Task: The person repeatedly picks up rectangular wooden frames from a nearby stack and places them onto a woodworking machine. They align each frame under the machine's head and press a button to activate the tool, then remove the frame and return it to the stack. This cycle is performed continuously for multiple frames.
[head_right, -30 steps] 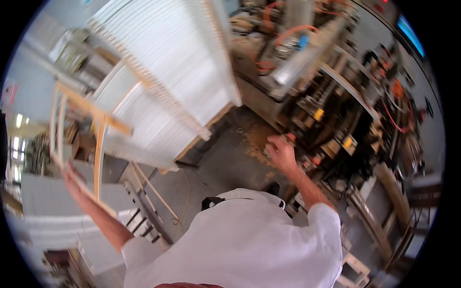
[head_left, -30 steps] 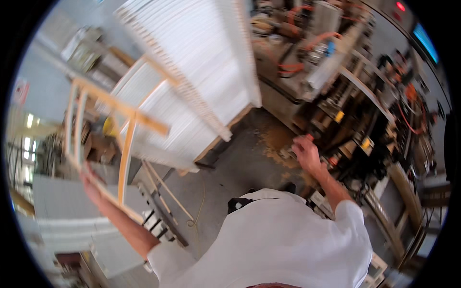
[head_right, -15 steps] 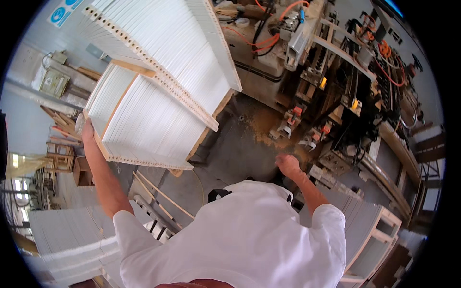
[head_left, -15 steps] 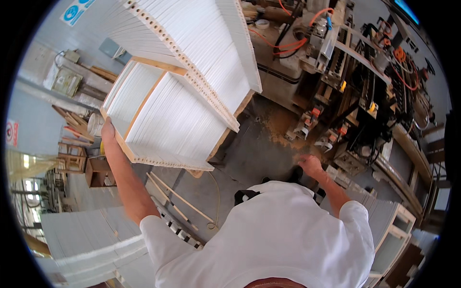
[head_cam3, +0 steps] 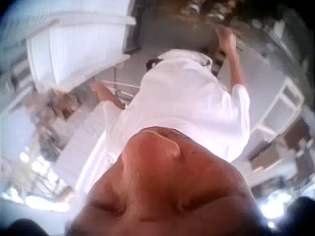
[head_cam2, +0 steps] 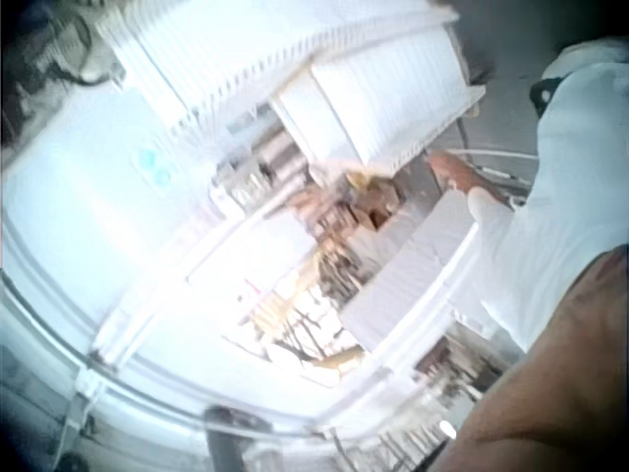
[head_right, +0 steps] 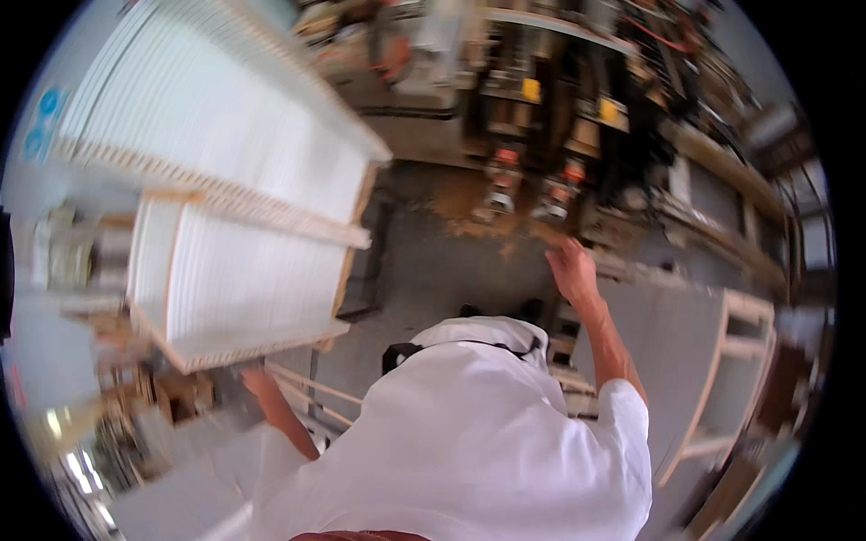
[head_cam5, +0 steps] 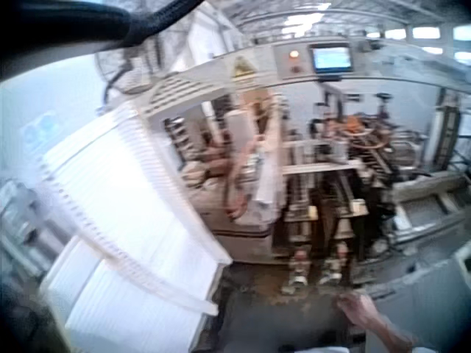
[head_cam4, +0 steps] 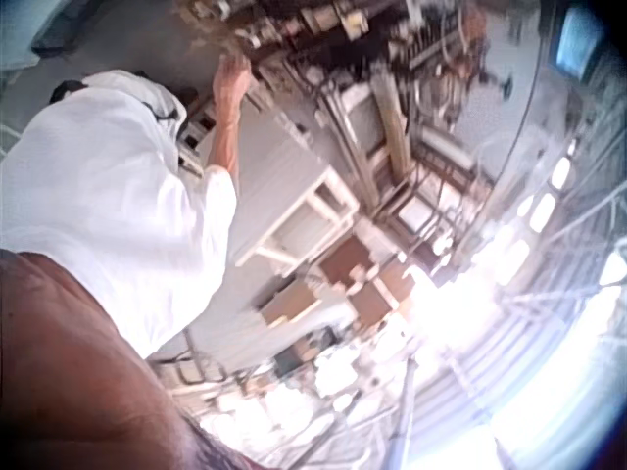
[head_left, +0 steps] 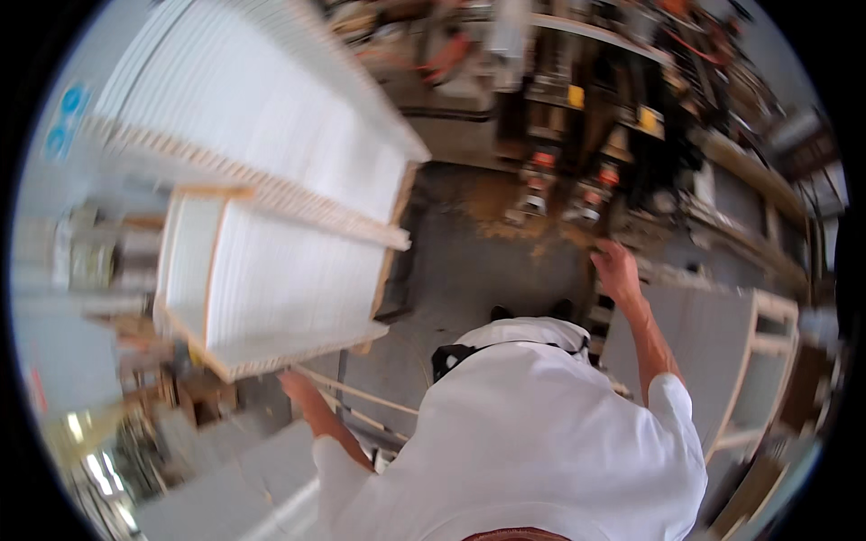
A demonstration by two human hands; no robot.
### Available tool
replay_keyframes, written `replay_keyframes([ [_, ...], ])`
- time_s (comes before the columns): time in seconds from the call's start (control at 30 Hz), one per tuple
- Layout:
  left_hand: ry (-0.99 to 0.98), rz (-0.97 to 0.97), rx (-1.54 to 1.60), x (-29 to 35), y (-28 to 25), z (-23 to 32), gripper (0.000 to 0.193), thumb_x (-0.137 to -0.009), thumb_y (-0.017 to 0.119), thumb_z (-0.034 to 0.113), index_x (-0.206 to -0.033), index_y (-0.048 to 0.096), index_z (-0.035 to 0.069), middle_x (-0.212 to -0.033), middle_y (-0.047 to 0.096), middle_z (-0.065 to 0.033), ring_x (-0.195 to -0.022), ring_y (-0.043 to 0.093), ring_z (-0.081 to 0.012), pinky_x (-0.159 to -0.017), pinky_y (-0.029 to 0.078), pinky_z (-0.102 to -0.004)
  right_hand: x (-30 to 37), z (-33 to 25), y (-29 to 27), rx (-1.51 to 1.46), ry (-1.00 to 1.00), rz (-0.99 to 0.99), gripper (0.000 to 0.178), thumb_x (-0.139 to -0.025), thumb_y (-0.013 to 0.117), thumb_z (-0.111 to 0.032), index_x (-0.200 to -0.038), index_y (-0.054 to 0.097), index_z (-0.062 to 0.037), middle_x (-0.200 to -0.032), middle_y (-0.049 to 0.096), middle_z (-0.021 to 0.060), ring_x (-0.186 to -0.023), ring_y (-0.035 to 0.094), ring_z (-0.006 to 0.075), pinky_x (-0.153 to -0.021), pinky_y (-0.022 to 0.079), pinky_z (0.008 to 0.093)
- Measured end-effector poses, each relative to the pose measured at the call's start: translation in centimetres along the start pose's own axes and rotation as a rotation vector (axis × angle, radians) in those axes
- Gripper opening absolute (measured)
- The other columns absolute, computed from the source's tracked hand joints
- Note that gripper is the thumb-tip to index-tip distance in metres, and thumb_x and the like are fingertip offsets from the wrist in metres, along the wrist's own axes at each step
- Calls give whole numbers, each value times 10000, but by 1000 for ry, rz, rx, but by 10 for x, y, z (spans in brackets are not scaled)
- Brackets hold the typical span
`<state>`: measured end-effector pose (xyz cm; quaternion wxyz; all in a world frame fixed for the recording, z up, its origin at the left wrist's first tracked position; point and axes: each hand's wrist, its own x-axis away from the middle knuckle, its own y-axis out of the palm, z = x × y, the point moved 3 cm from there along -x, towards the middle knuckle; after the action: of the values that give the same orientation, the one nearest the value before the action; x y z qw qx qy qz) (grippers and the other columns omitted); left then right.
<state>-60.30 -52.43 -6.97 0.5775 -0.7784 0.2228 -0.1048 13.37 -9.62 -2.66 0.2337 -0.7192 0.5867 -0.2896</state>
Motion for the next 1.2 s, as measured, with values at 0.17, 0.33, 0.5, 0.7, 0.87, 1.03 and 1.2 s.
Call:
replay_keyframes([
  [0.17,-261,-1200,1098,176,88,239,281,-942,533,200,-1196,494,86,-1053,535,-82,-870,539,-218,-733,456,-356,32,0,-112,121,1,397,308,-838,660,-165,-1122,621,-50,-1109,631,142,-1000,604,360,-828,508,413],
  [0.33,60,-1569,1154,212,49,426,129,-921,568,188,-1002,546,90,-806,510,-27,-655,489,-138,-566,412,-292,92,10,-209,474,103,605,406,-829,676,-197,-1192,581,-44,-1200,599,148,-1130,546,350,-946,445,422],
  [0.5,417,-1356,1291,192,-48,580,116,-935,575,194,-898,575,84,-680,483,44,-544,446,-61,-453,348,-210,192,42,-259,763,533,691,505,-819,705,-216,-1261,536,-42,-1251,575,159,-1195,506,340,-988,408,434],
  [0.7,562,-1319,1115,227,-117,685,318,-945,603,200,-1207,559,25,-939,615,-24,-783,583,-126,-647,483,-261,285,66,-243,387,717,658,310,-865,644,-179,-1137,575,-46,-1023,645,181,-955,611,371,-802,493,421],
  [0.87,859,-1452,1085,338,-157,733,211,-938,600,157,-1115,620,45,-876,627,-6,-695,583,-92,-557,468,-227,282,63,-256,328,715,601,268,-883,618,-132,-1123,578,-19,-1023,642,188,-952,607,384,-812,488,425],
  [1.03,1365,-1171,1007,413,-224,744,334,-909,655,254,-1127,636,1,-933,675,-69,-800,631,-140,-715,517,-279,273,75,-292,291,519,837,262,-920,596,-140,-1136,566,5,-975,628,213,-893,617,371,-782,491,398],
  [1.2,1604,-1365,1131,439,-350,715,445,-931,640,279,-1237,568,-36,-1097,667,-88,-1023,613,-156,-898,479,-277,206,42,-343,246,372,779,260,-897,623,-99,-1121,573,23,-924,615,185,-794,607,294,-719,491,359],
])
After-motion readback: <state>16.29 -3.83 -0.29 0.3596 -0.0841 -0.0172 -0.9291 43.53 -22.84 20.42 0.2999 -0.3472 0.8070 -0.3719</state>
